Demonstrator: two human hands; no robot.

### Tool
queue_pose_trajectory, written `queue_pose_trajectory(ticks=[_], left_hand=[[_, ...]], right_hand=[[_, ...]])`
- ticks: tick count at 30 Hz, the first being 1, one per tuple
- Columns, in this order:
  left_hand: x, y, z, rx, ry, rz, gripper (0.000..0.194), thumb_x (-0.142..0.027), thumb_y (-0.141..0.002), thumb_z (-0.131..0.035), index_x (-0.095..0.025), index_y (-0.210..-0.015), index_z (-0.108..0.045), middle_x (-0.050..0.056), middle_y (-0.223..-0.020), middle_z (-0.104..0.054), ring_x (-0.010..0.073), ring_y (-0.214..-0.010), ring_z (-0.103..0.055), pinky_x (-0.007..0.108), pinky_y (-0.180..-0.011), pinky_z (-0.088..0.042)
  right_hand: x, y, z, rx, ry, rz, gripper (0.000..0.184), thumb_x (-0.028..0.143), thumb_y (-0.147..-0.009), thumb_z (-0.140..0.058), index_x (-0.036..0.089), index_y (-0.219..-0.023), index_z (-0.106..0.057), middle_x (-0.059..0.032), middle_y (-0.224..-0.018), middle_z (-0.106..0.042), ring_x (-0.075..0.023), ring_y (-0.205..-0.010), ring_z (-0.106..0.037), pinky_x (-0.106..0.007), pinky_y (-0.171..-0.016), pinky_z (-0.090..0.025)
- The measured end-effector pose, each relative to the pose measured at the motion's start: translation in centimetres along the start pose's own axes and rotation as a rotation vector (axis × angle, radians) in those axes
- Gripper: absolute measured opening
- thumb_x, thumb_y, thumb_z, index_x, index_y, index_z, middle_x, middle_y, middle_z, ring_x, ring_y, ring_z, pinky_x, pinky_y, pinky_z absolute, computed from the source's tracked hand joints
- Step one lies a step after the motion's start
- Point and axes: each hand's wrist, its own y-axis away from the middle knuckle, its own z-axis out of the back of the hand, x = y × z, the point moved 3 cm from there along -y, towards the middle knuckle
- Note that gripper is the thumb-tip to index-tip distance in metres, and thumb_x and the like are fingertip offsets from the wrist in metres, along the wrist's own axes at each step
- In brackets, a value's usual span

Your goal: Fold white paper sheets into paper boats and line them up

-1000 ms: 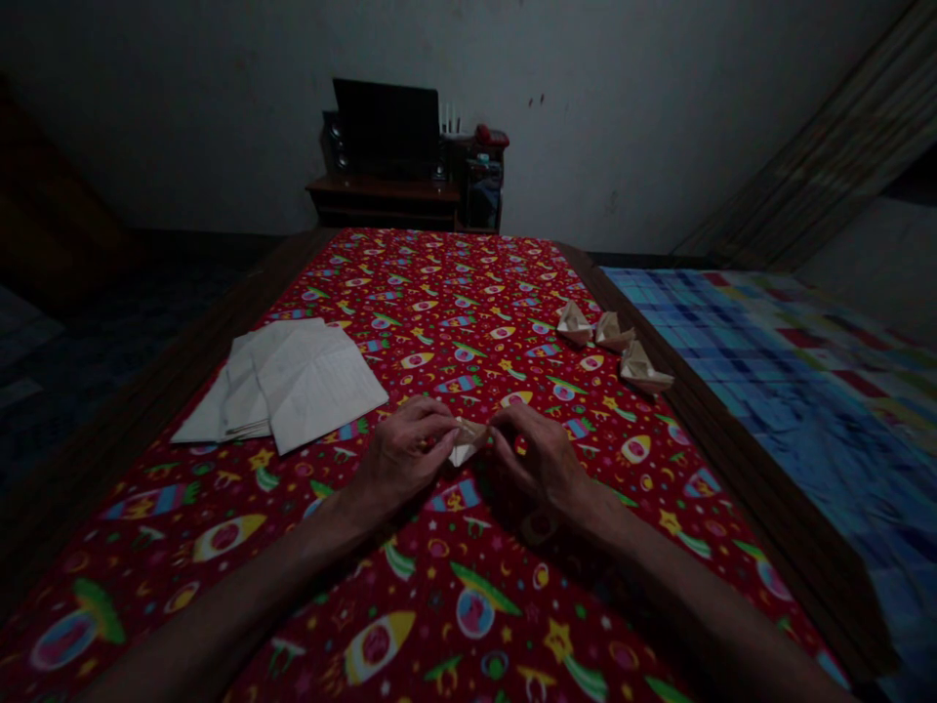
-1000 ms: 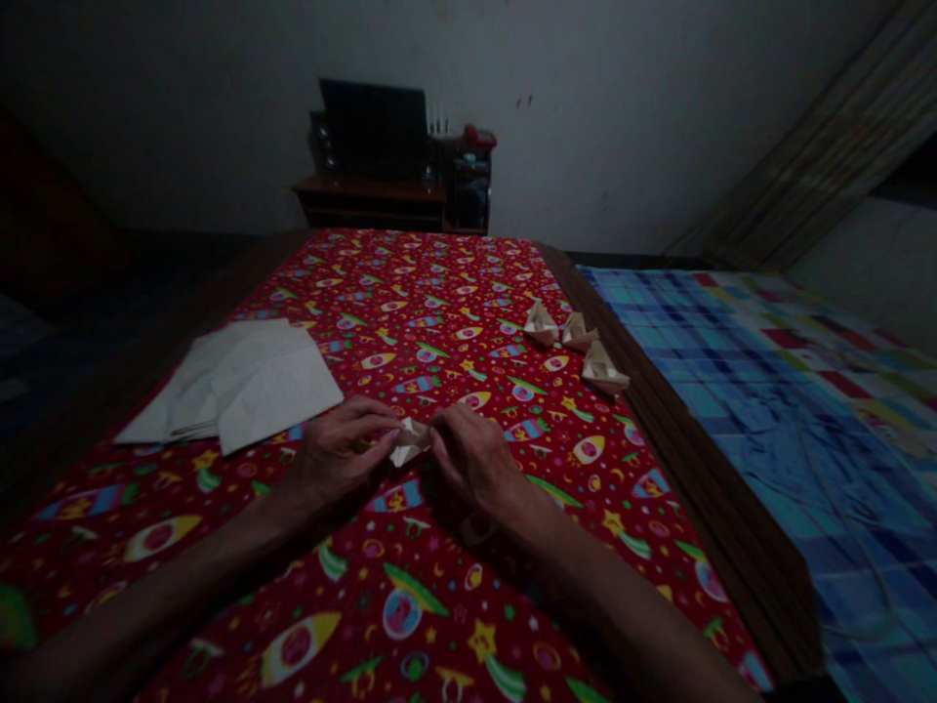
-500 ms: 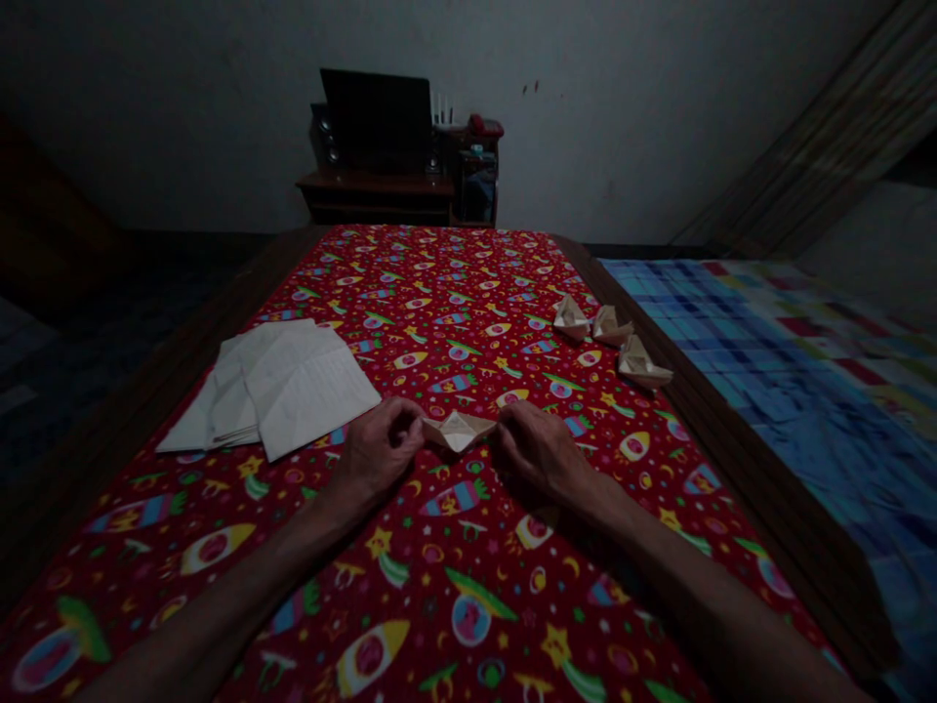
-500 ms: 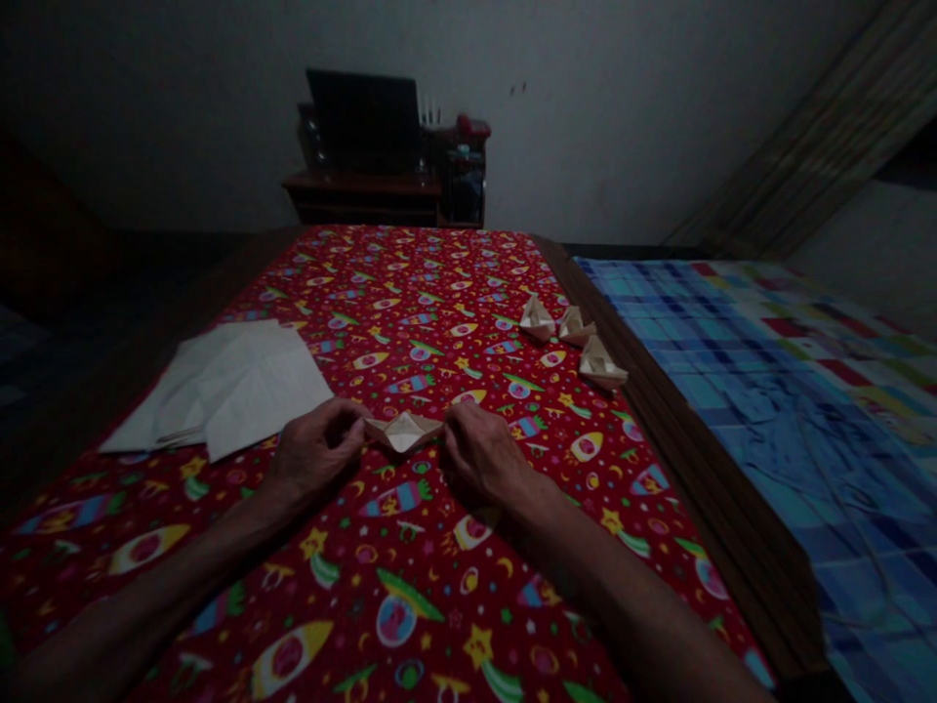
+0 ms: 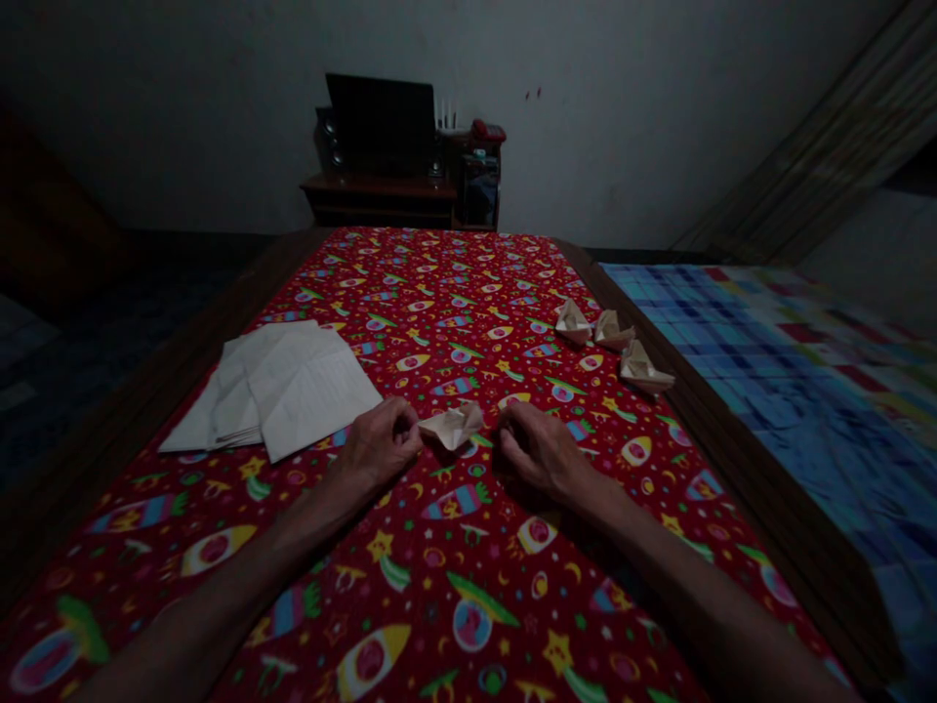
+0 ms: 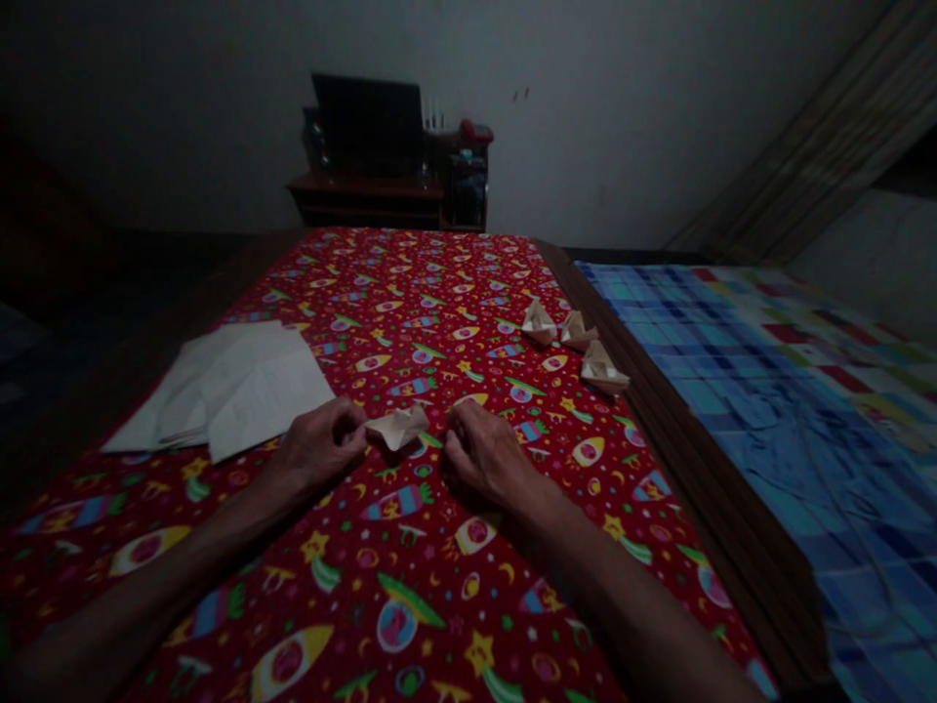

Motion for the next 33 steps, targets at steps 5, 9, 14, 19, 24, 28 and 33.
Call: queue_pose_trajectory(ticks=[5,9,14,19,24,28,33], left_hand=[[-0.4,0.4,-0.3,-0.006,0.007,-0.140,0.007,-0.012,-0.074,-0.048,-0.018,-0.070,-0.049,-0.003,-0.065,-0.051,0.0097,-0.056,-0.049,0.020,-0.052,-0.036],[-1.3,0.4,-0.2,0.015,-0.010,-0.219,0.010,-0.009,-0.076,-0.046,-0.017,-0.070,-0.048,-0.003,-0.066,-0.050,0.0101,-0.059,-0.049,0.021,-0.054,-0.037],[-1.4,0.3,-0.2,0.058,0.045,-0.204,0.009,-0.010,-0.075,-0.045,-0.017,-0.071,-0.051,-0.002,-0.066,-0.052,0.0102,-0.058,-0.049,0.021,-0.054,-0.037],[0.1,-0.1,-0.3,0.083,0.045,-0.016,0.006,-0.016,-0.072,-0.048,-0.017,-0.069,-0.054,-0.001,-0.063,-0.054,0.0119,-0.056,-0.051,0.022,-0.053,-0.039],[-0.7,-0.2,0.0,0.155,0.117,-0.015,0.015,-0.023,-0.075,-0.048,-0.016,-0.087,-0.057,0.006,-0.086,-0.063,0.0177,-0.077,-0.060,0.030,-0.070,-0.049],[-2.0,0.2,-0.5,0.265,0.197,-0.047,0.061,-0.036,-0.071,-0.064,-0.020,-0.126,-0.045,0.010,-0.118,-0.060,0.0241,-0.107,-0.057,0.036,-0.089,-0.046],[-1.6,0.4,-1.8,0.351,0.248,0.158,0.026,-0.038,-0.072,-0.065,-0.021,-0.091,-0.068,0.000,-0.076,-0.069,0.0158,-0.068,-0.062,0.023,-0.062,-0.044]], right_hand=[[0.9,-0.2,-0.7,0.050,0.014,0.026,0.043,0.038,-0.081,-0.061,0.020,-0.119,-0.050,-0.0088,-0.103,-0.056,-0.0197,-0.087,-0.054,-0.031,-0.074,-0.043],[0.8,-0.7,-1.3,0.042,-0.189,-0.035,0.053,0.038,-0.077,-0.067,0.022,-0.125,-0.050,-0.0079,-0.106,-0.061,-0.0201,-0.092,-0.057,-0.031,-0.078,-0.045],[-0.2,-1.3,-1.8,-0.021,-0.389,-0.219,0.018,0.032,-0.080,-0.062,0.017,-0.088,-0.069,-0.0022,-0.075,-0.067,-0.0143,-0.067,-0.060,-0.022,-0.058,-0.042],[-0.7,-1.4,-1.7,-0.095,-0.378,-0.282,0.026,0.036,-0.081,-0.058,0.015,-0.073,-0.071,-0.0020,-0.062,-0.065,-0.0133,-0.058,-0.057,-0.021,-0.053,-0.039],[-0.5,-1.3,-1.6,-0.113,-0.434,-0.325,0.028,0.038,-0.079,-0.058,0.014,-0.071,-0.071,-0.0013,-0.060,-0.063,-0.0124,-0.056,-0.055,-0.021,-0.052,-0.038],[0.3,-1.1,-1.7,-0.061,-0.502,-0.339,0.029,0.038,-0.078,-0.058,0.014,-0.067,-0.068,0.0010,-0.055,-0.058,-0.0102,-0.052,-0.050,-0.019,-0.048,-0.035],[0.8,-0.8,-2.1,0.041,-0.557,-0.355,0.032,0.039,-0.081,-0.055,0.014,-0.065,-0.066,0.0027,-0.052,-0.053,-0.0083,-0.048,-0.045,-0.018,-0.045,-0.032]])
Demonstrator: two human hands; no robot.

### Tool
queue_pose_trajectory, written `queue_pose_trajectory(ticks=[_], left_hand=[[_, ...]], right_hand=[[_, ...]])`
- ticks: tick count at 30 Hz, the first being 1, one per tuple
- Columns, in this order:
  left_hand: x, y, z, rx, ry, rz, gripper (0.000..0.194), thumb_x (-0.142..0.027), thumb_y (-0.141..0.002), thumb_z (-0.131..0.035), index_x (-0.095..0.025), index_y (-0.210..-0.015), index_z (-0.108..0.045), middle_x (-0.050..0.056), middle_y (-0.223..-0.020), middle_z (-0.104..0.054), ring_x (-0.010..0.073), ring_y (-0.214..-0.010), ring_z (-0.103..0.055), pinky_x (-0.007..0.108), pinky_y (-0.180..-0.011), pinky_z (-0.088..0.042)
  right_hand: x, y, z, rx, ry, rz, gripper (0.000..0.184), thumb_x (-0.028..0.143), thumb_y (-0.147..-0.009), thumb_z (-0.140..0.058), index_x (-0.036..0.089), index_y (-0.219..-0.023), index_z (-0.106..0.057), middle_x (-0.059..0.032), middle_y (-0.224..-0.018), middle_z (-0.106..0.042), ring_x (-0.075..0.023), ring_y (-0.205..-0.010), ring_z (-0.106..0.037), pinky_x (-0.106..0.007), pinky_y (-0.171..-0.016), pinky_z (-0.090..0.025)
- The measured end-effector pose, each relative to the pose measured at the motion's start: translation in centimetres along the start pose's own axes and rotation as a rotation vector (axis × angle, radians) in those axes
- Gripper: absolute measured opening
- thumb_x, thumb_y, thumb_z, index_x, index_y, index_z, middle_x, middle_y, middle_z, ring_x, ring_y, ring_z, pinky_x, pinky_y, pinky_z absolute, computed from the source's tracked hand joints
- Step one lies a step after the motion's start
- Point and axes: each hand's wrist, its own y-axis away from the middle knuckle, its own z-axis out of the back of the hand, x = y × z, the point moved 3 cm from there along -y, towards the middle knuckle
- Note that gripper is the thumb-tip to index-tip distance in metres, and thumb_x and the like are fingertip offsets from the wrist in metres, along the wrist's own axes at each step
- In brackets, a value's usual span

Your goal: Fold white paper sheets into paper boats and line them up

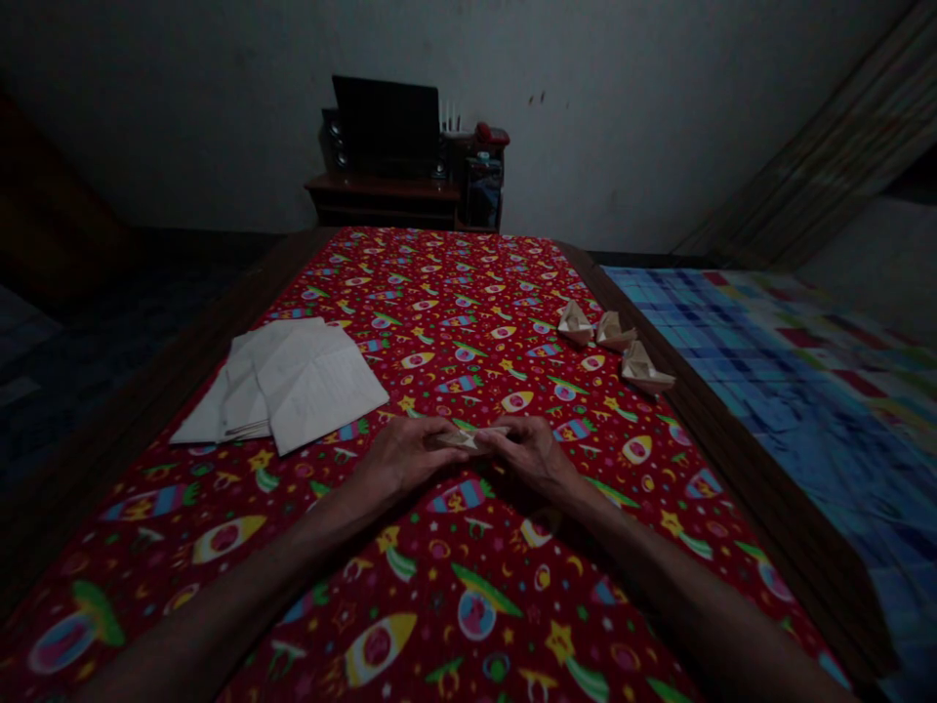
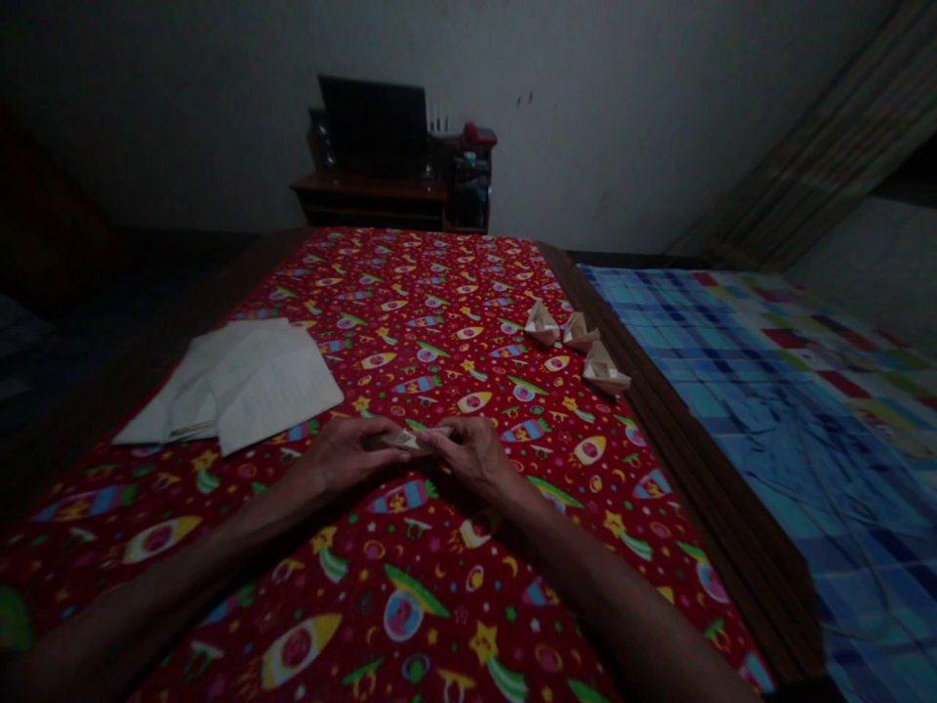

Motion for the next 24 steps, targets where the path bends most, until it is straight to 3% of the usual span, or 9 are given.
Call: queue_pose_trajectory(ticks=[2,4,7,14,20,24], left_hand=[[0.2,0.0,0.0,-0.019,0.015,0.055,0.018,-0.036,-0.072,-0.064,-0.019,-0.073,-0.069,-0.003,-0.060,-0.063,0.0121,-0.056,-0.057,0.020,-0.052,-0.038],[0.1,0.0,0.1,-0.045,0.006,0.070,0.019,-0.036,-0.071,-0.065,-0.018,-0.068,-0.068,-0.004,-0.055,-0.060,0.0108,-0.053,-0.053,0.019,-0.049,-0.033],[-0.3,0.2,0.3,-0.037,0.005,0.064,0.018,-0.036,-0.070,-0.065,-0.019,-0.069,-0.069,-0.004,-0.055,-0.059,0.0100,-0.052,-0.051,0.019,-0.048,-0.031],[-1.0,0.3,0.5,0.007,0.002,0.090,0.019,-0.037,-0.070,-0.062,-0.020,-0.069,-0.070,-0.005,-0.054,-0.059,0.0108,-0.052,-0.051,0.019,-0.047,-0.031],[-0.7,0.2,1.3,0.099,-0.010,0.127,0.018,-0.035,-0.070,-0.061,-0.019,-0.068,-0.069,-0.005,-0.054,-0.059,0.0106,-0.052,-0.051,0.020,-0.047,-0.030],[0.4,-0.1,1.8,0.084,-0.019,0.136,0.017,-0.034,-0.068,-0.063,-0.018,-0.070,-0.068,-0.005,-0.055,-0.059,0.0106,-0.051,-0.051,0.019,-0.046,-0.030]], right_hand=[[0.1,-0.1,0.0,0.025,-0.010,0.017,0.028,0.039,-0.080,-0.058,0.014,-0.070,-0.068,0.0021,-0.056,-0.056,-0.0091,-0.052,-0.048,-0.018,-0.047,-0.034],[0.4,-0.1,0.0,0.058,-0.028,0.052,0.024,0.038,-0.075,-0.064,0.014,-0.078,-0.069,0.0008,-0.064,-0.061,-0.0108,-0.058,-0.053,-0.019,-0.052,-0.038],[0.7,-0.1,-0.1,0.096,-0.001,0.087,0.026,0.036,-0.069,-0.071,0.015,-0.083,-0.069,0.0001,-0.070,-0.062,-0.0120,-0.062,-0.055,-0.020,-0.054,-0.039],[0.3,0.2,-0.3,0.074,0.173,0.018,0.036,0.043,-0.078,-0.061,0.014,-0.058,-0.059,0.0057,-0.049,-0.040,-0.0061,-0.047,-0.034,-0.018,-0.043,-0.022],[0.3,0.4,-0.2,0.093,0.237,0.115,0.034,0.040,-0.083,-0.055,0.015,-0.061,-0.056,0.0045,-0.053,-0.046,-0.0068,-0.049,-0.038,-0.018,-0.045,-0.024],[0.1,0.3,0.3,0.120,0.241,0.123,0.029,0.038,-0.084,-0.053,0.015,-0.067,-0.057,0.0037,-0.056,-0.049,-0.0078,-0.051,-0.042,-0.018,-0.046,-0.027]])
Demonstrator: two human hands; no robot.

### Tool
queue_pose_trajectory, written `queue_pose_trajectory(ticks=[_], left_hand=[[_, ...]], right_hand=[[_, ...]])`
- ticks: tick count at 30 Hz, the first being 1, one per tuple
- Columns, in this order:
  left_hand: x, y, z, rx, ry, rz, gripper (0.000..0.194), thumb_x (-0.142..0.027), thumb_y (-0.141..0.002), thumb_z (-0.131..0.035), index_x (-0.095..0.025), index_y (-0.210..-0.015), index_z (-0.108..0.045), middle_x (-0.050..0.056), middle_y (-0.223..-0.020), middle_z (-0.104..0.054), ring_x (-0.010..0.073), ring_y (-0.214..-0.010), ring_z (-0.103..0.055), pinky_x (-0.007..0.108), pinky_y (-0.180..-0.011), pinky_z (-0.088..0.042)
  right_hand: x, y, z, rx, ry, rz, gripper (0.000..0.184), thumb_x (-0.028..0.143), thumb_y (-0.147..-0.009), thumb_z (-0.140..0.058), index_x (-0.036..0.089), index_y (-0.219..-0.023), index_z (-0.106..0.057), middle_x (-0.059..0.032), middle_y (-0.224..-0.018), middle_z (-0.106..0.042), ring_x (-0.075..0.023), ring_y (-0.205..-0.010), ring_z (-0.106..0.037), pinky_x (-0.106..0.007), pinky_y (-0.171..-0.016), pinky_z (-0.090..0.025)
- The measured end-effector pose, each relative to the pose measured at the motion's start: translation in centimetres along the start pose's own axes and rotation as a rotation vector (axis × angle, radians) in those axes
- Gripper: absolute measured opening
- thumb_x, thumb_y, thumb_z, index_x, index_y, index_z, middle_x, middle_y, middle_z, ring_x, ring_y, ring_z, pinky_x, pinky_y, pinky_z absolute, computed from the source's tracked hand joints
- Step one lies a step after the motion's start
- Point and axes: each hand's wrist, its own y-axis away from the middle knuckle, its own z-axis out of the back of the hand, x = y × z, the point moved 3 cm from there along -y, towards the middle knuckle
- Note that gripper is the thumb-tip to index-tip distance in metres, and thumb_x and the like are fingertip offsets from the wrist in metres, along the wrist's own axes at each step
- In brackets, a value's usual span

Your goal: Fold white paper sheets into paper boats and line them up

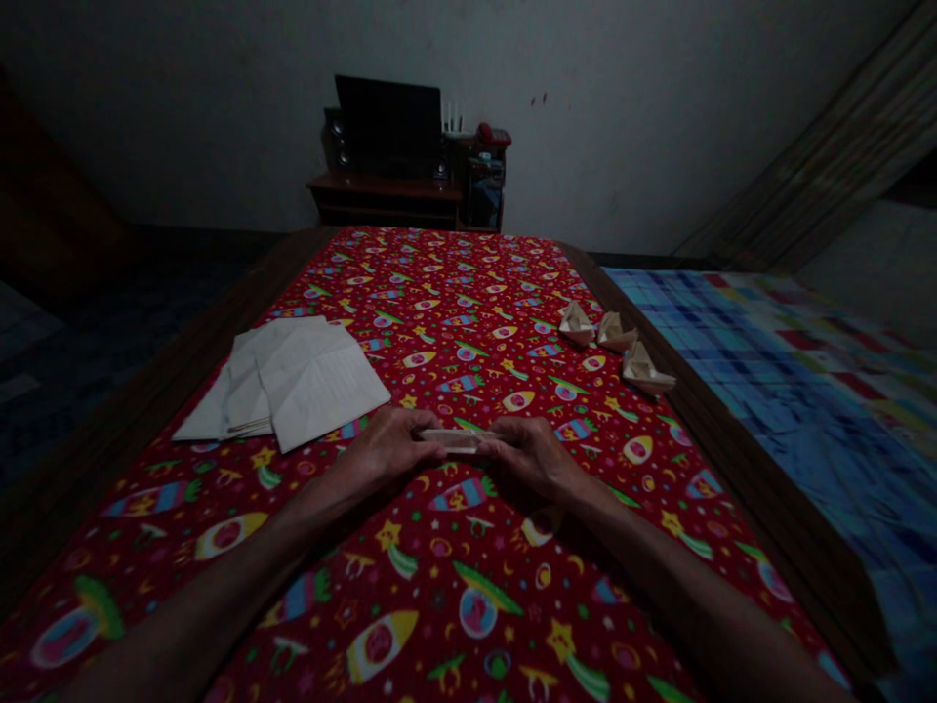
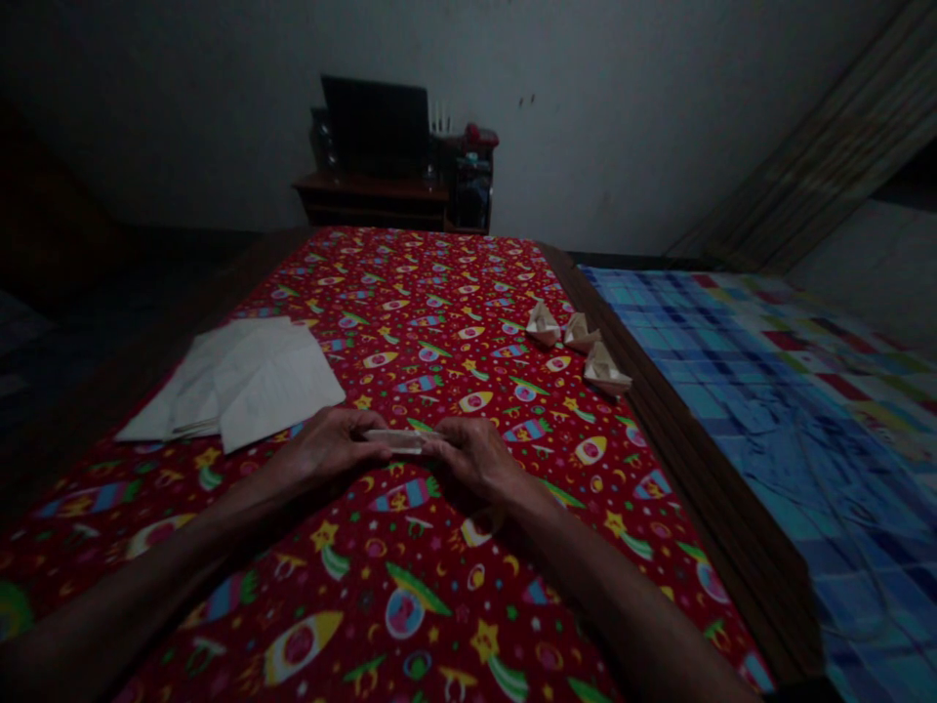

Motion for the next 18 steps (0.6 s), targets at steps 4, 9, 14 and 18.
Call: queue_pose_trajectory(ticks=[4,9,14,18], left_hand=[[0.2,-0.1,0.1,-0.051,-0.077,-0.020,0.013,-0.029,-0.069,-0.061,-0.018,-0.064,-0.065,-0.004,-0.054,-0.059,0.0113,-0.052,-0.053,0.019,-0.047,-0.031],[-0.8,0.2,-0.2,-0.030,-0.062,-0.178,0.016,-0.027,-0.076,-0.059,-0.022,-0.085,-0.071,-0.001,-0.073,-0.071,0.0138,-0.064,-0.061,0.021,-0.058,-0.040],[-1.4,0.5,-0.7,-0.054,-0.154,-0.357,0.023,-0.031,-0.086,-0.052,-0.020,-0.080,-0.072,0.003,-0.076,-0.071,0.0157,-0.070,-0.063,0.023,-0.062,-0.042],[-2.0,1.1,-1.6,-0.133,-0.257,-0.479,0.024,-0.032,-0.089,-0.050,-0.020,-0.082,-0.069,0.004,-0.078,-0.069,0.0162,-0.073,-0.062,0.025,-0.066,-0.043]], right_hand=[[-0.3,0.0,0.4,-0.018,0.086,0.039,0.023,0.031,-0.083,-0.053,0.016,-0.066,-0.055,0.0030,-0.057,-0.049,-0.0081,-0.052,-0.042,-0.018,-0.047,-0.026],[0.4,0.3,0.5,-0.075,0.267,0.187,0.026,0.026,-0.085,-0.051,0.016,-0.060,-0.051,0.0017,-0.058,-0.047,-0.0082,-0.051,-0.039,-0.020,-0.049,-0.024],[1.0,0.4,0.4,-0.010,0.347,0.262,0.029,0.031,-0.089,-0.049,0.016,-0.066,-0.059,-0.0003,-0.061,-0.052,-0.0099,-0.054,-0.043,-0.021,-0.052,-0.027],[1.5,0.5,0.1,-0.019,0.404,0.330,0.026,0.033,-0.090,-0.047,0.018,-0.078,-0.065,-0.0027,-0.068,-0.057,-0.0116,-0.060,-0.047,-0.023,-0.056,-0.030]])
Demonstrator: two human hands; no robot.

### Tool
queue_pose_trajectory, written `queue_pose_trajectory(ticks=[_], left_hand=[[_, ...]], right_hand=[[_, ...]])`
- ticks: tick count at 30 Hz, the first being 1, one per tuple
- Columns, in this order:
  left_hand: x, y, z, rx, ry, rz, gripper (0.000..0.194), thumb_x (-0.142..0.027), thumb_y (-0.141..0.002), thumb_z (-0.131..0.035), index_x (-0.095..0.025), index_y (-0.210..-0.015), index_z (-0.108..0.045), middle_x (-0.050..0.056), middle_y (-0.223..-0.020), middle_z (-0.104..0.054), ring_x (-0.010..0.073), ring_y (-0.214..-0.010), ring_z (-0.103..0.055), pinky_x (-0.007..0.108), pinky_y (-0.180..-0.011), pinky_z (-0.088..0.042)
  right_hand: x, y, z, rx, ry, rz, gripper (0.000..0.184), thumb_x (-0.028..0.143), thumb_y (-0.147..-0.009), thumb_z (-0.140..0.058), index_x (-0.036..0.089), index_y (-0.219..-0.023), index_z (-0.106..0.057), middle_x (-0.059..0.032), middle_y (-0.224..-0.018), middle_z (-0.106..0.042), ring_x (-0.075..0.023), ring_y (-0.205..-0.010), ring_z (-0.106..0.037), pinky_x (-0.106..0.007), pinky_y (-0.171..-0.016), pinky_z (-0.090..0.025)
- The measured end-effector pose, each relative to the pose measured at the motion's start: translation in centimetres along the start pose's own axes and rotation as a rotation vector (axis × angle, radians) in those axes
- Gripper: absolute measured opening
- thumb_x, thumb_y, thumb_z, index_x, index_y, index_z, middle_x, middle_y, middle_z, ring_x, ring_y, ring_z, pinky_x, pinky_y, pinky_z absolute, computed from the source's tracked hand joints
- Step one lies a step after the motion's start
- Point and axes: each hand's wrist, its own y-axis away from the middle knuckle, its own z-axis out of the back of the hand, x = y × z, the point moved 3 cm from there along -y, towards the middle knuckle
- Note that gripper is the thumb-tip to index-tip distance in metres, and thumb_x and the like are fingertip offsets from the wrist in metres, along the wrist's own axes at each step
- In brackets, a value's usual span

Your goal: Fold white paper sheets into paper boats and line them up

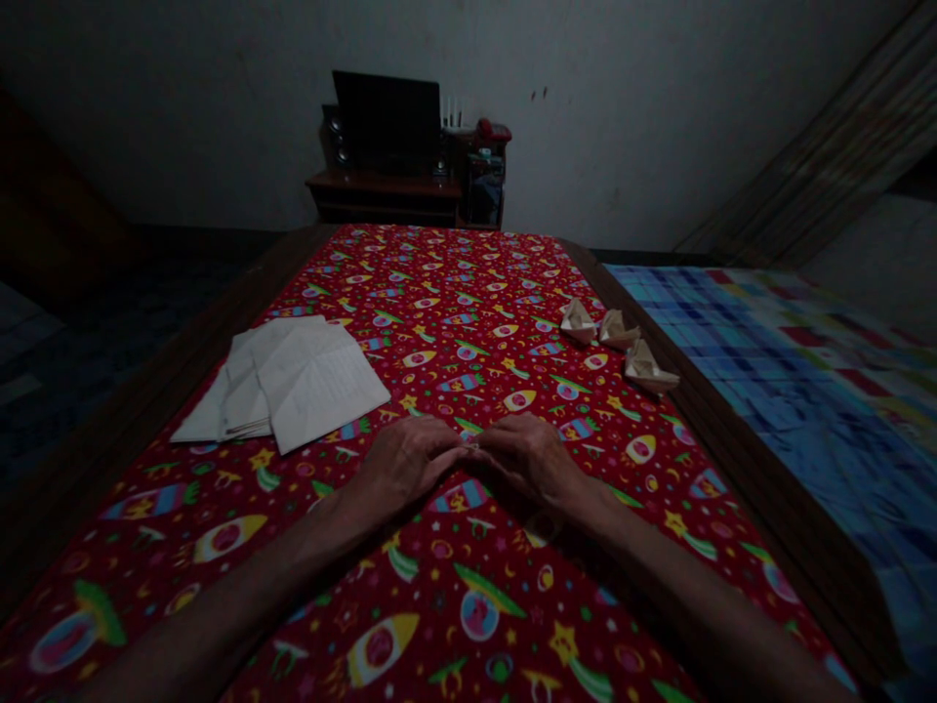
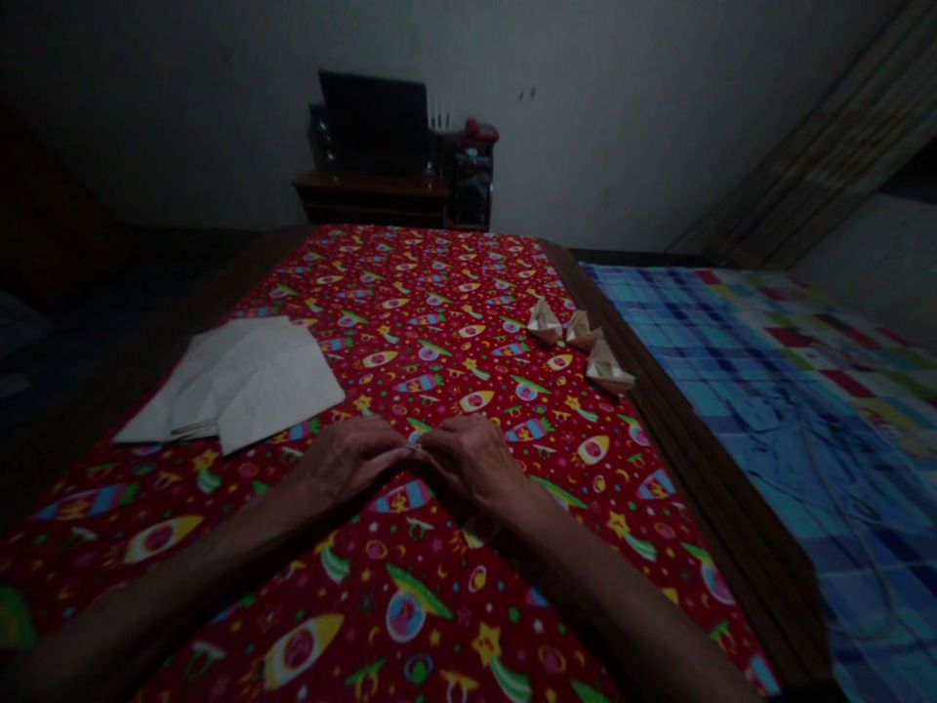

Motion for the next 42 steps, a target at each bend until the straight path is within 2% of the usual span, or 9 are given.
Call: queue_pose_trajectory(ticks=[5,12,15,18,22,25,29,37,42], left_hand=[[-0.7,0.2,-0.5,0.002,-0.047,-0.042,0.023,-0.026,-0.089,-0.048,-0.018,-0.076,-0.066,0.004,-0.074,-0.065,0.0154,-0.071,-0.059,0.024,-0.065,-0.042],[-0.4,0.1,-0.6,0.016,0.003,-0.001,0.028,-0.027,-0.091,-0.045,-0.017,-0.072,-0.064,0.003,-0.070,-0.063,0.0137,-0.067,-0.058,0.023,-0.063,-0.042],[-0.5,0.0,-0.3,-0.014,0.019,-0.040,0.027,-0.024,-0.091,-0.044,-0.016,-0.073,-0.064,0.004,-0.074,-0.063,0.0147,-0.071,-0.058,0.025,-0.067,-0.043],[0.3,0.0,0.2,-0.034,0.090,0.003,0.025,-0.026,-0.091,-0.046,-0.017,-0.080,-0.066,0.004,-0.079,-0.065,0.0148,-0.074,-0.060,0.024,-0.069,-0.044],[1.9,0.1,0.9,-0.035,0.109,0.060,0.021,-0.033,-0.087,-0.053,-0.020,-0.091,-0.069,0.004,-0.087,-0.067,0.0153,-0.077,-0.062,0.024,-0.069,-0.045],[2.5,-0.1,1.5,-0.041,0.133,0.112,0.018,-0.032,-0.081,-0.061,-0.018,-0.087,-0.070,0.004,-0.083,-0.068,0.0151,-0.073,-0.062,0.023,-0.065,-0.045],[2.2,-0.3,2.0,-0.051,0.190,0.203,0.017,-0.028,-0.079,-0.061,-0.016,-0.074,-0.071,0.003,-0.069,-0.067,0.0132,-0.062,-0.061,0.021,-0.057,-0.043],[1.2,-0.4,1.2,-0.116,0.236,0.092,0.012,-0.023,-0.080,-0.061,-0.018,-0.083,-0.072,0.003,-0.078,-0.070,0.0134,-0.068,-0.064,0.021,-0.062,-0.048],[2.0,-0.5,0.3,-0.100,0.388,0.272,0.016,-0.023,-0.080,-0.058,-0.018,-0.088,-0.071,0.003,-0.081,-0.070,0.0135,-0.064,-0.065,0.020,-0.055,-0.050]], right_hand=[[0.8,0.1,-0.3,-0.012,0.032,0.023,0.026,0.020,-0.085,-0.046,0.017,-0.062,-0.058,-0.0011,-0.060,-0.052,-0.0109,-0.054,-0.043,-0.023,-0.054,-0.028],[1.1,0.1,-0.3,-0.037,0.085,0.053,0.029,0.021,-0.085,-0.042,0.017,-0.061,-0.058,-0.0026,-0.060,-0.053,-0.0122,-0.055,-0.042,-0.025,-0.056,-0.030],[0.6,0.1,-0.1,0.000,0.053,0.015,0.027,0.023,-0.088,-0.043,0.017,-0.069,-0.061,-0.0028,-0.064,-0.056,-0.0119,-0.057,-0.045,-0.024,-0.056,-0.030],[-0.3,0.1,0.5,0.073,-0.037,-0.052,0.024,0.031,-0.091,-0.045,0.017,-0.085,-0.063,-0.0030,-0.073,-0.061,-0.0113,-0.061,-0.049,-0.022,-0.055,-0.031],[-1.6,0.5,1.5,0.117,-0.077,-0.080,0.023,0.029,-0.091,-0.047,0.016,-0.082,-0.064,-0.0017,-0.070,-0.059,-0.0098,-0.057,-0.048,-0.021,-0.052,-0.030],[-2.3,0.7,1.7,0.097,-0.076,-0.078,0.022,0.029,-0.090,-0.050,0.016,-0.080,-0.064,-0.0028,-0.071,-0.060,-0.0099,-0.056,-0.049,-0.021,-0.051,-0.032],[-2.1,0.7,1.7,0.042,-0.055,-0.013,0.023,0.029,-0.091,-0.049,0.017,-0.081,-0.067,-0.0065,-0.082,-0.063,-0.0120,-0.065,-0.054,-0.022,-0.057,-0.040],[-0.8,0.5,1.2,0.004,0.023,0.025,0.016,0.023,-0.088,-0.054,0.016,-0.086,-0.068,-0.0060,-0.079,-0.062,-0.0112,-0.063,-0.055,-0.020,-0.053,-0.040],[-0.4,0.4,1.8,-0.032,0.106,-0.022,0.022,0.030,-0.090,-0.051,0.018,-0.099,-0.067,-0.0071,-0.082,-0.061,-0.0133,-0.067,-0.055,-0.022,-0.058,-0.041]])
